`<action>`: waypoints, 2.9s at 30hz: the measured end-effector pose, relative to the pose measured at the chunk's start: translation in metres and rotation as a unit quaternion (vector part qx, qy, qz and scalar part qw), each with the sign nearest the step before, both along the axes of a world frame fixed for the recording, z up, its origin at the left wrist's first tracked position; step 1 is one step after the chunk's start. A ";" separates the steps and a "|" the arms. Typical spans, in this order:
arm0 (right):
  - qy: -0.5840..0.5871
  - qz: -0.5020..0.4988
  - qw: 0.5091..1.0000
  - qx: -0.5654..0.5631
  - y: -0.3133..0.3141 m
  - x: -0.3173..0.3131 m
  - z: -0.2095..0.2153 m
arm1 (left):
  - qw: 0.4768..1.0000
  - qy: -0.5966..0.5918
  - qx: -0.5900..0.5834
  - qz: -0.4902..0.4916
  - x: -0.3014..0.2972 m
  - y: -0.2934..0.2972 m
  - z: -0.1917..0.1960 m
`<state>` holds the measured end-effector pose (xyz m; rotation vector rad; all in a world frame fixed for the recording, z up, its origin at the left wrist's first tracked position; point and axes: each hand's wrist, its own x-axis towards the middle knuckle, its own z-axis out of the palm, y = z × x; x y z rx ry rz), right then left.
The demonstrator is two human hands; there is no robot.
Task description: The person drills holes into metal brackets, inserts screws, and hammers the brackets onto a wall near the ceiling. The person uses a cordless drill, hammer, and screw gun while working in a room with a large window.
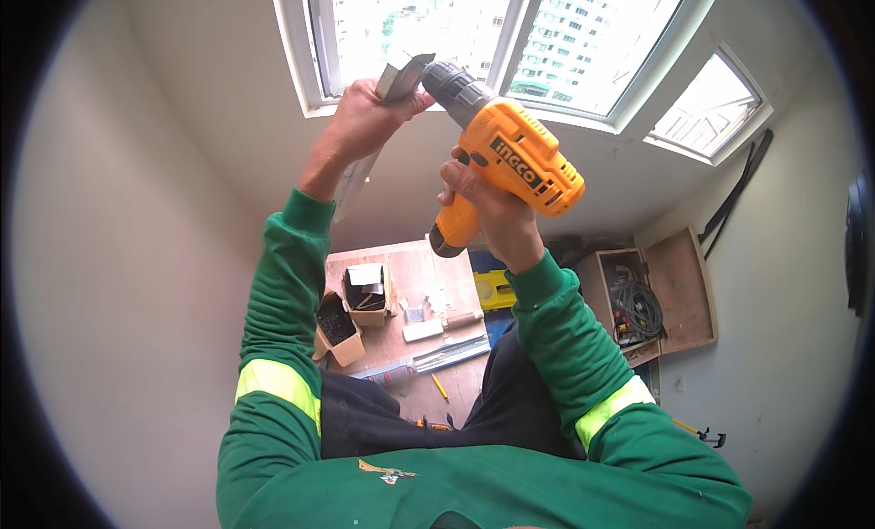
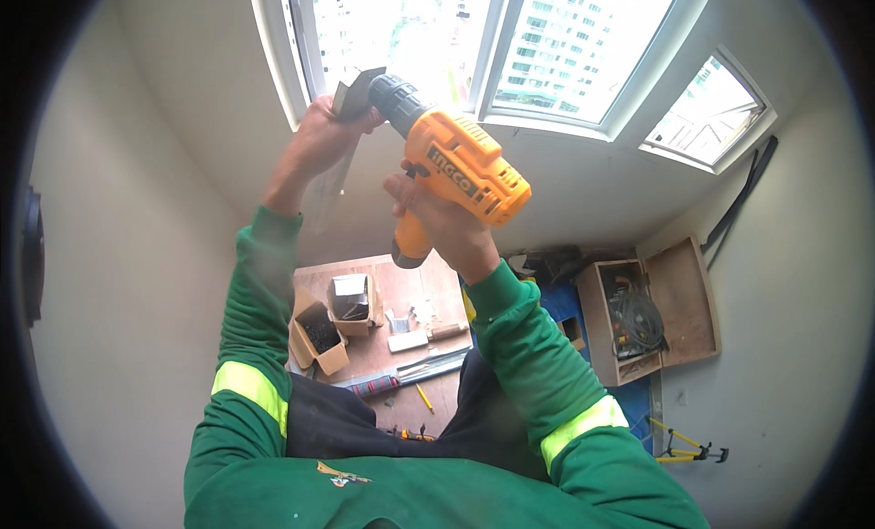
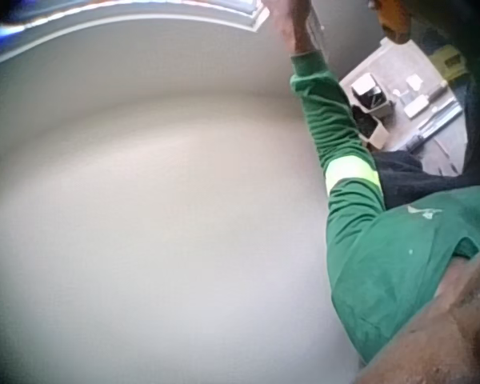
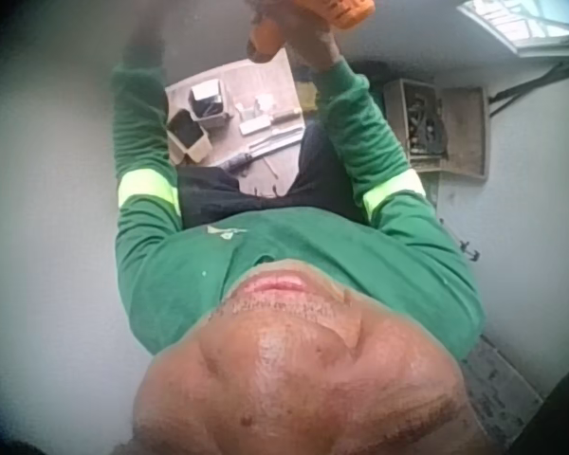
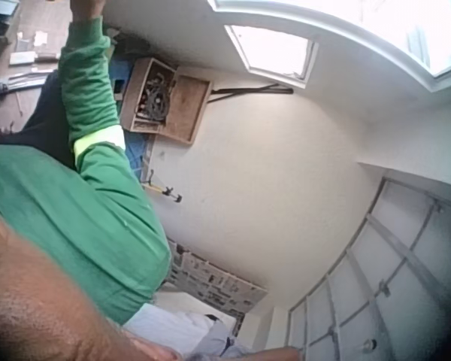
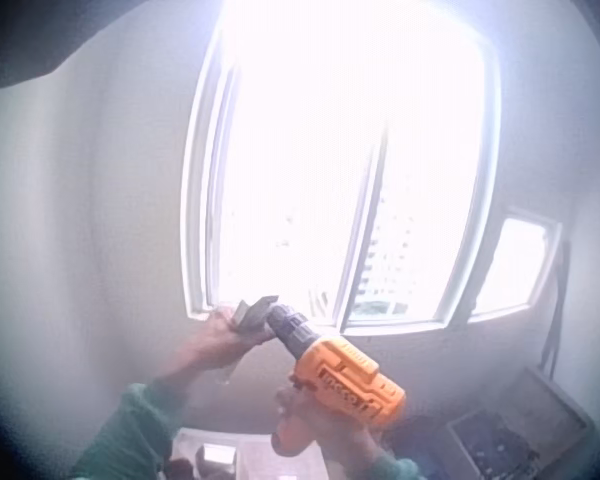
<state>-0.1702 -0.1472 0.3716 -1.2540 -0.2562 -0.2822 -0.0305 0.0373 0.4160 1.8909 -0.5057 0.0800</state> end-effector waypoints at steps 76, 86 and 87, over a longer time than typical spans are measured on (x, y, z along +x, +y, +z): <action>0.111 0.146 0.967 0.176 0.011 0.004 0.010 | 0.974 -0.181 -0.107 0.088 0.015 -0.016 -0.024; 0.118 0.165 0.962 0.181 0.011 0.004 0.008 | 0.969 -0.187 -0.116 0.112 0.018 -0.011 -0.025; 0.121 0.161 0.963 0.181 0.011 0.004 0.008 | 0.970 -0.178 -0.108 0.127 0.018 -0.012 -0.026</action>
